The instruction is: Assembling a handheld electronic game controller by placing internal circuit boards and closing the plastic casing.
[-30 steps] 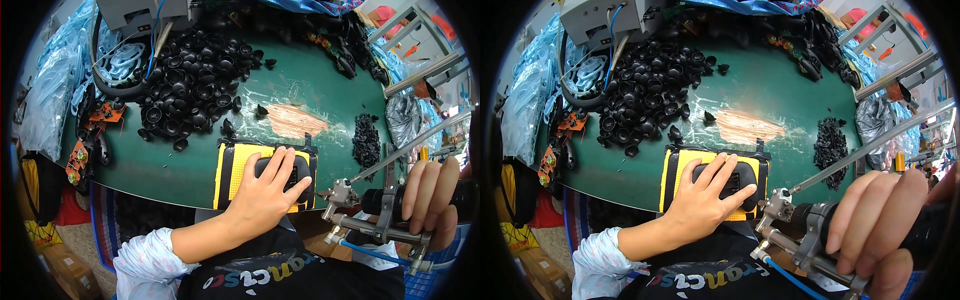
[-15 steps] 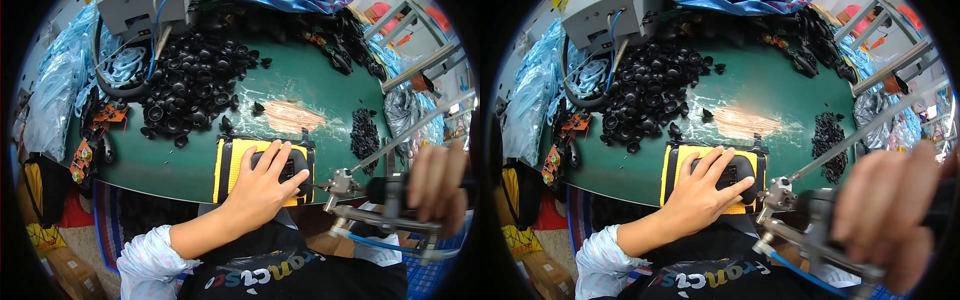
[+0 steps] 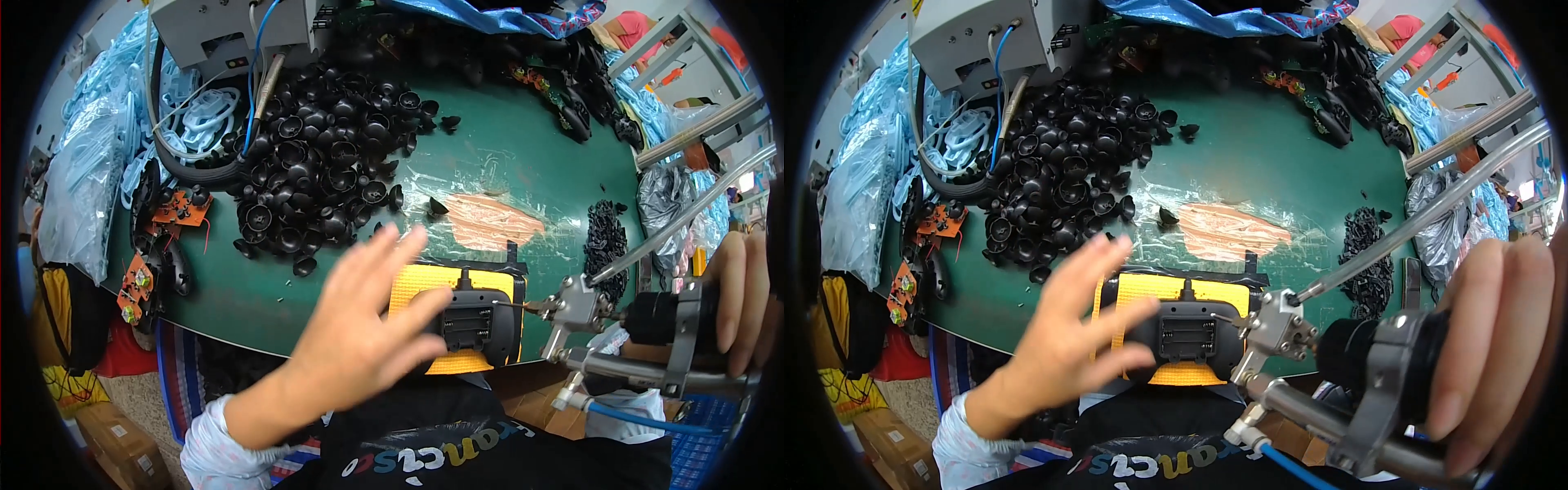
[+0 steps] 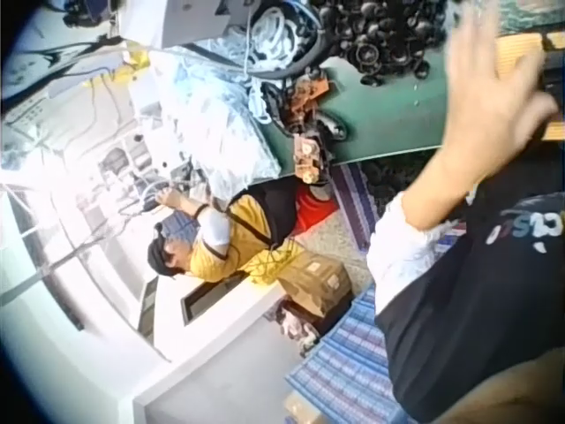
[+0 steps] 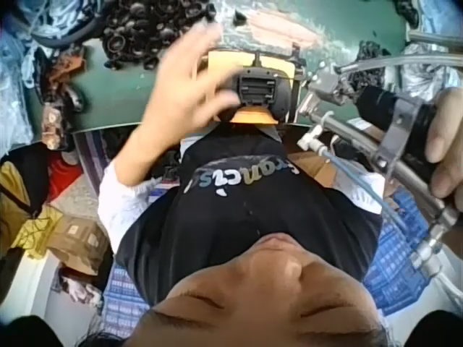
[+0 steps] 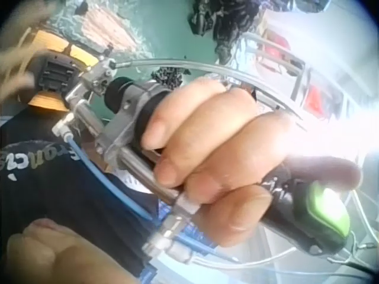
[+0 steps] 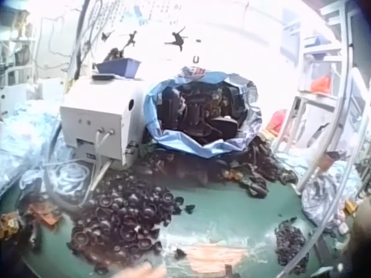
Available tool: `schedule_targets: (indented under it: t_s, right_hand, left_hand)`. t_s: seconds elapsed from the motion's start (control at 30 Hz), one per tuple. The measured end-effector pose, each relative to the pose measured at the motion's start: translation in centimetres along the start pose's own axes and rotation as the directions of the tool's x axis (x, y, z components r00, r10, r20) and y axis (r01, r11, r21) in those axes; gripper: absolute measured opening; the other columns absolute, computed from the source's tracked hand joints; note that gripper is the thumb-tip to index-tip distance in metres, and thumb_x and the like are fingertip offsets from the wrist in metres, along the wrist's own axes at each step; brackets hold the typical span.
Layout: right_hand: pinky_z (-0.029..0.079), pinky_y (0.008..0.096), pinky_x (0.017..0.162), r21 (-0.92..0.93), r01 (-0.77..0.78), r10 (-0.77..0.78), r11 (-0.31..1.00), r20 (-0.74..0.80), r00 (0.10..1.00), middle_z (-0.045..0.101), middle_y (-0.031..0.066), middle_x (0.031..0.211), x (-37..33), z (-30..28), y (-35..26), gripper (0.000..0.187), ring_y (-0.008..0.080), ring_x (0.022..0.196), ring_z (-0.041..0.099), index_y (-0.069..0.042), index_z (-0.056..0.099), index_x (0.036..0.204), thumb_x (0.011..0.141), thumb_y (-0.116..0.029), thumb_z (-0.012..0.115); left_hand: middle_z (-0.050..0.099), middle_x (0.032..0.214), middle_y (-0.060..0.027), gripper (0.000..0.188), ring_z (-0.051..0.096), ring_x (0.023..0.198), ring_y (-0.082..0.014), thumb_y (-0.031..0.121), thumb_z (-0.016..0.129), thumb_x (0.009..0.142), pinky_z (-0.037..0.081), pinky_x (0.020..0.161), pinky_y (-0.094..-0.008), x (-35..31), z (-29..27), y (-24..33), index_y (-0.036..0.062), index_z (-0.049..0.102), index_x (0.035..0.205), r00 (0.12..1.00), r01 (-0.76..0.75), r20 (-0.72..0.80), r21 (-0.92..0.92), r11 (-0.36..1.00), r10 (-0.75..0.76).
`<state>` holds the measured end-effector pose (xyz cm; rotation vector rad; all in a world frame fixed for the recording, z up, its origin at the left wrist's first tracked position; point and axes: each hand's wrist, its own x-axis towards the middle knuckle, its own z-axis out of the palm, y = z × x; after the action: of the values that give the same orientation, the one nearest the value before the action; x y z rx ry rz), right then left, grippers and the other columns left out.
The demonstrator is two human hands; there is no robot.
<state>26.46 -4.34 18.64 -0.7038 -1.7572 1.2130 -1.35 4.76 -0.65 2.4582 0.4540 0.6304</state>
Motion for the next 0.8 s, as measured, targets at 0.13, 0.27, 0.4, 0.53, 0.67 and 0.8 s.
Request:
schedule_targets:
  t_s: [0.13,0.27,0.4,0.53,0.67,0.8]
  right_hand:
    - [0.053,0.0324,0.068,-0.053,-0.071,0.069,0.996,-0.042,0.997,0.058,0.0076,0.074,0.5,0.2,1.0,0.025,0.0184,0.064,0.060,-0.007,0.053,0.076,0.098,-0.018,0.054]
    - [0.055,0.0299,0.064,-0.115,-0.141,0.131,0.983,-0.086,0.988,0.059,0.0067,0.072,0.9,1.0,1.4,0.025,0.0179,0.062,0.061,-0.006,0.054,0.073,0.098,-0.012,0.053]
    - [0.056,0.0275,0.061,-0.184,-0.203,0.178,0.962,-0.143,0.973,0.060,0.0059,0.071,0.8,1.7,1.7,0.027,0.0174,0.060,0.063,-0.005,0.055,0.070,0.097,-0.007,0.053]
    - [0.058,0.0250,0.058,-0.241,-0.277,0.230,0.930,-0.206,0.951,0.061,0.0050,0.070,0.7,2.8,1.9,0.030,0.0169,0.058,0.064,-0.004,0.057,0.066,0.096,-0.001,0.053]
    - [0.055,0.0259,0.054,-0.306,-0.266,0.111,0.914,-0.442,0.890,0.060,0.0044,0.068,1.5,5.2,2.4,0.029,0.0136,0.055,0.061,-0.008,0.050,0.067,0.095,-0.004,0.057]
    - [0.055,0.0323,0.070,-0.029,0.148,-0.148,0.989,-0.006,0.989,0.059,0.0079,0.071,0.1,1.1,4.1,0.023,0.0185,0.064,0.062,-0.007,0.057,0.073,0.096,-0.013,0.057]
  left_hand:
    - [0.035,0.147,-0.0275,0.050,0.038,0.134,-0.0463,0.035,0.082,0.072,0.034,0.108,-0.0516,-1.4,1.9,0.9,0.0166,0.069,0.117,0.993,0.030,0.121,-0.188,0.982,-0.007]
    - [0.037,0.145,-0.0276,0.045,0.042,0.131,-0.0453,0.029,0.081,0.075,0.037,0.106,-0.0503,-1.3,3.0,0.6,0.0149,0.069,0.116,0.993,0.047,0.115,-0.244,0.969,-0.019]
    - [0.039,0.142,-0.0283,0.037,0.048,0.126,-0.0442,0.013,0.079,0.075,0.043,0.103,-0.0466,-1.6,4.3,0.3,0.0118,0.070,0.111,0.996,0.026,0.093,-0.310,0.950,0.004]
    - [0.040,0.141,-0.0282,0.038,0.049,0.125,-0.0445,0.011,0.079,0.073,0.044,0.102,-0.0473,-1.6,4.9,0.5,0.0112,0.070,0.110,0.998,0.027,0.067,-0.301,0.953,-0.007]
    - [0.042,0.139,-0.0282,0.038,0.050,0.123,-0.0448,0.009,0.078,0.072,0.045,0.102,-0.0473,-1.8,5.2,0.6,0.0108,0.071,0.109,1.000,0.025,0.008,-0.257,0.966,-0.024]
    - [0.044,0.137,-0.0282,0.035,0.052,0.122,-0.0448,0.009,0.077,0.073,0.045,0.101,-0.0471,-1.4,6.0,0.7,0.0105,0.071,0.107,0.997,-0.032,-0.074,-0.219,0.975,0.016]
